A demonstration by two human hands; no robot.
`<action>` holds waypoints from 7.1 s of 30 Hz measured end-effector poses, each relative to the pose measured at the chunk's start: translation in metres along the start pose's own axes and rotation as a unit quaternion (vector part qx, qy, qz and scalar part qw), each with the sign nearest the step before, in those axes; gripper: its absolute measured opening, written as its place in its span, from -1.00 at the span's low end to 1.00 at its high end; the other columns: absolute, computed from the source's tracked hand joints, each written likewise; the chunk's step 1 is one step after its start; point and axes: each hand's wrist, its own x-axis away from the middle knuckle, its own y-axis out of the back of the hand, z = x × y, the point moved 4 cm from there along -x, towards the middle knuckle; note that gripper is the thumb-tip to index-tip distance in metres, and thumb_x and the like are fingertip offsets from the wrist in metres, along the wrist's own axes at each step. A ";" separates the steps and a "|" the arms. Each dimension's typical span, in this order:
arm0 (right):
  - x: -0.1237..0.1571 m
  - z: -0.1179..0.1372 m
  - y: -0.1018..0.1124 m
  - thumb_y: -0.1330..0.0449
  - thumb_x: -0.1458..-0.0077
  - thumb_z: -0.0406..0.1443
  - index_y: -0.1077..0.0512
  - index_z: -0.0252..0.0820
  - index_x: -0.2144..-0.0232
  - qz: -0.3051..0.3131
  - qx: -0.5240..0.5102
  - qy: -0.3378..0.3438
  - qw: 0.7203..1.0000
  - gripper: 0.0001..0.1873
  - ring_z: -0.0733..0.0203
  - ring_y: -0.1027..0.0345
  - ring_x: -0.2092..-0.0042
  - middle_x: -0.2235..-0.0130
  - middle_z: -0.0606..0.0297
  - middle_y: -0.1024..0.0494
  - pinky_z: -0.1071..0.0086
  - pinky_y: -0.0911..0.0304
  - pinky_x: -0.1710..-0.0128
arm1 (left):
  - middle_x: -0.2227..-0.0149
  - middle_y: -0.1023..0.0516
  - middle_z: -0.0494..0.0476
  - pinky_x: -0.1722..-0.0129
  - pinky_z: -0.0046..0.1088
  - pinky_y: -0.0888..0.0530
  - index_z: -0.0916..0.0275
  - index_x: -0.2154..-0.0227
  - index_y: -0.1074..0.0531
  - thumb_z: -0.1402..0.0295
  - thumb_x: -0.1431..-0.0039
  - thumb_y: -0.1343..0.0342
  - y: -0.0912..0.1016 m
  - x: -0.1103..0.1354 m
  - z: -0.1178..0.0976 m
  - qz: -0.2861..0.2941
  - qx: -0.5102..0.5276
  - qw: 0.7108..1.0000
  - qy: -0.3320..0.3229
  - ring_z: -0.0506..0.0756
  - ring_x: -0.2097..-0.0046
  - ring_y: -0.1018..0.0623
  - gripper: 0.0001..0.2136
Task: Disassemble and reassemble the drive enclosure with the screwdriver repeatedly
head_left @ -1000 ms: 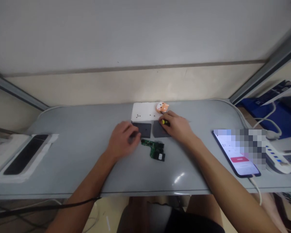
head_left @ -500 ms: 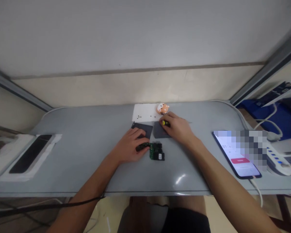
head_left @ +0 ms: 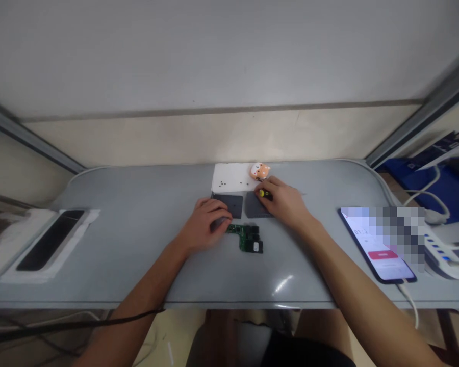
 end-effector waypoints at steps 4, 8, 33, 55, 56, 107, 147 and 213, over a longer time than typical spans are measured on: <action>0.000 0.000 0.000 -0.15 -0.38 -0.25 -0.57 -0.05 0.13 -0.005 -0.005 -0.002 1.000 -0.82 0.16 -0.51 0.24 -0.14 0.25 -0.62 0.31 -0.08 0.34 | 0.11 -0.67 0.09 -0.13 -0.11 -0.32 0.13 0.21 -0.58 0.36 -0.44 -0.07 -0.002 -0.001 0.003 0.003 -0.001 1.000 0.008 0.15 0.00 -0.60 -0.82; -0.001 -0.001 -0.003 -0.14 -0.39 -0.24 -0.58 -0.05 0.10 -0.008 -0.011 0.000 1.000 -0.80 0.17 -0.51 0.24 -0.11 0.25 -0.62 0.30 -0.11 0.33 | 0.10 -0.68 0.08 -0.12 -0.14 -0.31 0.15 0.25 -0.57 0.40 -0.41 -0.07 -0.005 -0.003 0.006 -0.021 -0.012 1.000 0.019 0.12 0.02 -0.62 -0.83; 0.020 0.018 0.009 -0.14 -0.29 -0.36 -0.57 -0.09 0.18 -0.164 -0.082 0.082 0.980 -0.81 0.11 -0.54 0.12 0.09 0.20 -0.64 0.28 -0.34 0.16 | 0.15 -0.57 0.12 0.08 -0.27 -0.55 0.17 -0.09 -0.36 0.40 -0.38 -0.04 -0.012 0.007 0.067 -0.175 0.104 0.948 0.245 0.08 0.19 -0.56 -0.74; 0.077 0.035 -0.009 -0.14 -0.37 0.10 -0.60 -0.10 -0.05 0.000 0.033 0.240 0.970 -0.49 0.01 -0.53 0.04 -0.02 0.08 -0.63 0.12 -0.41 -0.03 | -0.02 -0.61 0.26 -0.25 0.01 -0.41 0.20 -0.09 -0.53 0.34 -0.43 0.00 -0.011 0.004 0.064 -0.138 0.014 0.973 0.185 0.26 -0.10 -0.48 -0.71; 0.066 0.039 -0.006 -0.13 -0.38 0.11 -0.60 -0.09 -0.05 -0.016 0.042 0.237 0.970 -0.49 0.02 -0.52 0.06 -0.02 0.06 -0.62 0.14 -0.40 0.00 | -0.02 -0.61 0.26 -0.25 0.02 -0.41 0.20 -0.09 -0.53 0.34 -0.43 0.00 -0.011 0.004 0.064 -0.137 0.012 0.973 0.184 0.26 -0.10 -0.48 -0.71; -0.006 0.030 -0.017 -0.40 -0.15 0.10 -0.62 -0.08 -0.05 0.068 0.020 0.218 0.973 -0.45 -0.09 -0.57 -0.03 -0.07 0.16 -0.68 0.07 -0.36 -0.09 | -0.02 -0.67 0.25 -0.15 -0.12 -0.57 0.25 -0.08 -0.54 0.32 -0.41 0.06 -0.003 0.011 0.051 -0.077 0.033 0.964 0.254 0.23 -0.03 -0.64 -0.66; -0.014 -0.002 0.007 0.00 -0.40 0.13 -0.54 -0.14 0.39 -0.266 -0.281 -0.168 0.907 -0.41 0.18 -0.34 0.36 0.45 0.29 -0.50 0.30 -0.18 0.29 | -0.27 -0.60 0.21 -0.38 0.08 -0.19 0.04 -0.28 -0.48 0.15 -0.48 -0.10 -0.016 -0.009 -0.001 0.016 -0.051 0.995 0.090 0.29 -0.30 -0.54 -0.61; -0.005 0.014 -0.009 -0.12 -0.28 0.22 -0.49 -0.15 0.48 -0.164 -0.534 -0.221 0.799 -0.38 0.40 -0.19 0.56 0.48 0.35 -0.39 0.50 -0.08 0.63 | 0.17 -0.71 0.08 -0.16 -0.12 -0.40 0.08 0.19 -0.68 0.27 -0.36 -0.33 -0.002 0.001 0.017 -0.168 -0.003 0.977 0.131 0.21 -0.04 -0.44 -0.94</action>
